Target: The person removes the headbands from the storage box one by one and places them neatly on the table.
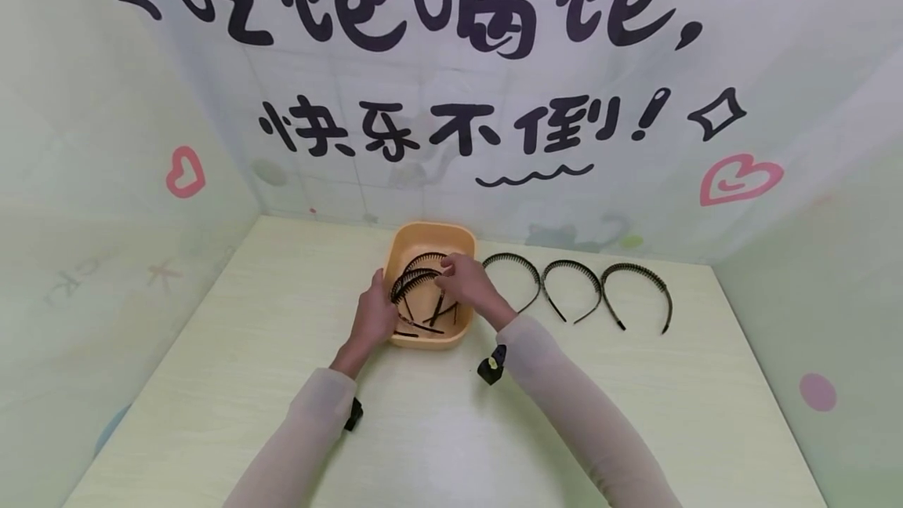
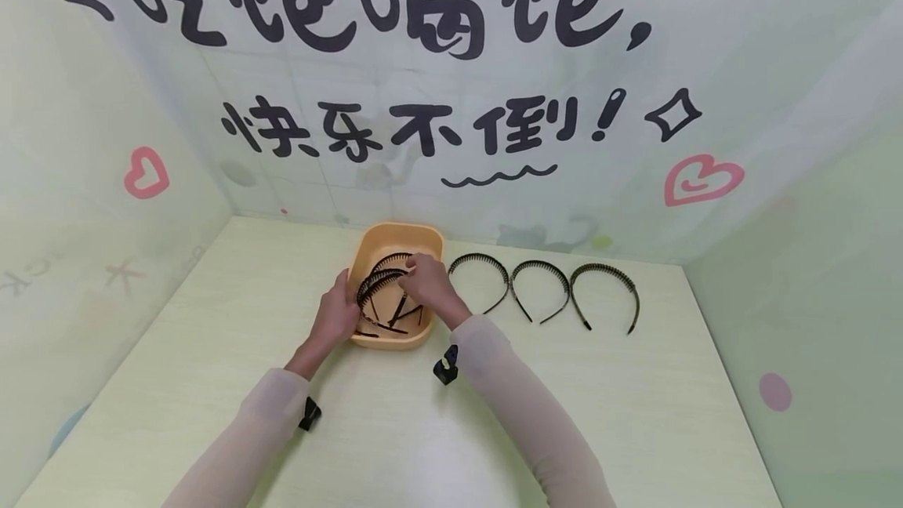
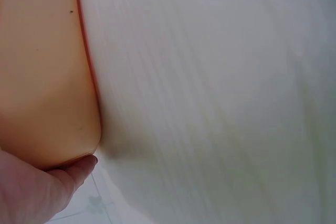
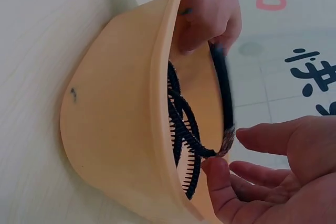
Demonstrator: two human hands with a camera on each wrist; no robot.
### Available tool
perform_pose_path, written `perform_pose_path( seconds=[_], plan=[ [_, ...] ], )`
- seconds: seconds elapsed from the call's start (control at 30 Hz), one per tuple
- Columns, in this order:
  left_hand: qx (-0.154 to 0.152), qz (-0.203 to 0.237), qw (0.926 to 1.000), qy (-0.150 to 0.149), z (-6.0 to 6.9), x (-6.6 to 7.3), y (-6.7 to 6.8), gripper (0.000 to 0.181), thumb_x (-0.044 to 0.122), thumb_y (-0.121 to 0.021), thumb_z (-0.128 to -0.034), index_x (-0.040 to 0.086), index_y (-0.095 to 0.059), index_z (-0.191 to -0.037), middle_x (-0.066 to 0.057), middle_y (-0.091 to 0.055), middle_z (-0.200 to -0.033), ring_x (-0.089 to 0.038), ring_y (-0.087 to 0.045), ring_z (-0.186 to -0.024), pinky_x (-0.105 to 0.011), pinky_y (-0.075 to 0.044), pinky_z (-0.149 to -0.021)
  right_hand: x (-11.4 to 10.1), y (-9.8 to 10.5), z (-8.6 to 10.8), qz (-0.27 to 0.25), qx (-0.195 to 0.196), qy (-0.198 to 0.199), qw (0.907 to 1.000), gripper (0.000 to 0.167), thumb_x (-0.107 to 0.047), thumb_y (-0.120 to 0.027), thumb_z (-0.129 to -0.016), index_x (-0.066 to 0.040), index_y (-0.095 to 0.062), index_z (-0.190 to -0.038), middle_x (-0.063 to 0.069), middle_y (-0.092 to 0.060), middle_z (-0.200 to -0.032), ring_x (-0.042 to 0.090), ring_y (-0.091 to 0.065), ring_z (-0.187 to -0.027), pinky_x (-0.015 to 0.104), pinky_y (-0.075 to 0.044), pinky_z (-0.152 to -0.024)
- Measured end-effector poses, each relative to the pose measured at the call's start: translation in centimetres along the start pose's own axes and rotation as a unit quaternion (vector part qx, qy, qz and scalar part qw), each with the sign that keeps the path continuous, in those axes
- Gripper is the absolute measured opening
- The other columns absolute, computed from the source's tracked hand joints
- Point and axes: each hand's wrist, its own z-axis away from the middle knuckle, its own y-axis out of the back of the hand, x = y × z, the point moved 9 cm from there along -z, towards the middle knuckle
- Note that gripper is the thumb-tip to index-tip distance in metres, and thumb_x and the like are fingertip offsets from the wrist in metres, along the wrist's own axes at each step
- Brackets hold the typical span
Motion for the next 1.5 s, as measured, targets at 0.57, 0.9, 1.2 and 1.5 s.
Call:
perform_pose_path(
  seconds=[0.57,0.9,1.2,1.5],
  plan=[
    [0.002,-0.005,0.9999,0.011,0.0,-0.1,-0.1,0.071,-0.008,-0.040,-0.0890,-0.006,-0.015,-0.155,-0.037,-0.047,-0.140,-0.044,-0.059,-0.117,-0.049,-0.053,-0.089,1.3,-0.5,-0.1,-0.046,-0.077,-0.049,0.9948,0.021,-0.008,-0.060,-0.094,0.007,-0.074,-0.090,0.016,-0.071,-0.076,0.029,-0.069,-0.071,0.042,-0.059,-0.073],
    [0.007,-0.007,0.9999,0.009,-0.1,-0.2,0.0,0.068,-0.006,-0.038,-0.0903,-0.006,-0.016,-0.155,-0.038,-0.049,-0.137,-0.042,-0.062,-0.112,-0.049,-0.052,-0.089,1.3,1.4,-0.5,-0.026,-0.059,-0.052,0.9966,0.020,-0.005,-0.059,-0.092,-0.005,-0.054,-0.072,0.003,-0.058,-0.062,0.015,-0.062,-0.058,0.025,-0.052,-0.055],
    [0.004,-0.008,0.9998,0.016,-0.1,-0.3,0.0,0.067,-0.006,-0.036,-0.0913,-0.005,-0.015,-0.155,-0.037,-0.044,-0.142,-0.043,-0.056,-0.123,-0.050,-0.050,-0.095,1.6,3.7,0.0,-0.036,0.017,-0.061,0.9973,0.039,-0.003,-0.057,-0.092,0.006,-0.057,-0.130,0.018,-0.070,-0.094,0.032,-0.073,-0.077,0.039,-0.060,-0.071],
    [0.006,-0.008,0.9999,0.013,-0.2,-0.2,0.0,0.067,-0.006,-0.036,-0.0917,-0.005,-0.016,-0.155,-0.037,-0.046,-0.141,-0.042,-0.059,-0.120,-0.049,-0.052,-0.091,2.1,5.8,0.2,-0.057,0.093,-0.009,0.9940,0.048,-0.006,-0.054,-0.095,-0.001,-0.049,-0.142,0.015,-0.065,-0.098,0.036,-0.071,-0.081,0.028,-0.055,-0.058]
  ],
)
